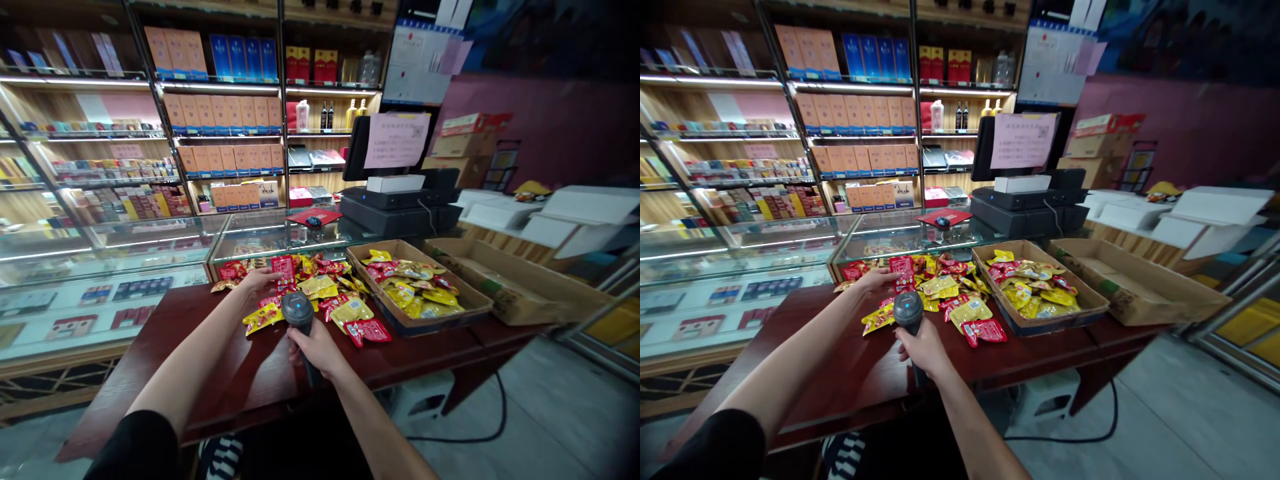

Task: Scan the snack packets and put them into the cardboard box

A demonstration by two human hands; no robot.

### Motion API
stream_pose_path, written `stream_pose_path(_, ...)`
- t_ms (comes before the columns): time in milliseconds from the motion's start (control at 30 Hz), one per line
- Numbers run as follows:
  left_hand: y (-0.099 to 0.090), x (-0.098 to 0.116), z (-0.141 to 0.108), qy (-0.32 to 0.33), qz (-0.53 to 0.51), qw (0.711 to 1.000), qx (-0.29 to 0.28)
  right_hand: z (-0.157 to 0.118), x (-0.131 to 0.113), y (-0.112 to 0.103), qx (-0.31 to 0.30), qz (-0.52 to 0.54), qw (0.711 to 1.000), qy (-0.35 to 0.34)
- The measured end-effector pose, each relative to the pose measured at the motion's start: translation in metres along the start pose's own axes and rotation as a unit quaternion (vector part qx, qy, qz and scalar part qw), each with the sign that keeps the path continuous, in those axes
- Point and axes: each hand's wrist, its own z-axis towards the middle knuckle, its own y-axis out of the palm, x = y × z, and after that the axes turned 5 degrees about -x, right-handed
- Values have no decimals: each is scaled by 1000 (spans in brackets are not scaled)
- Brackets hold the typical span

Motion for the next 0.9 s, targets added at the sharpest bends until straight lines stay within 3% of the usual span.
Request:
stream_pose_path(133,0,15,-4,14,11,999,-43,0,4,-1,-11,-10,999,-35)
stream_pose_path(233,2,21,-8,7,15,999,-41,2,13,-1,-13,-32,999,-34)
stream_pose_path(433,4,17,-8,16,5,999,-46,-1,22,2,3,-71,997,-12)
stream_pose_path(900,12,20,-15,-7,-19,1000,-22,2,14,4,11,-84,996,-27)
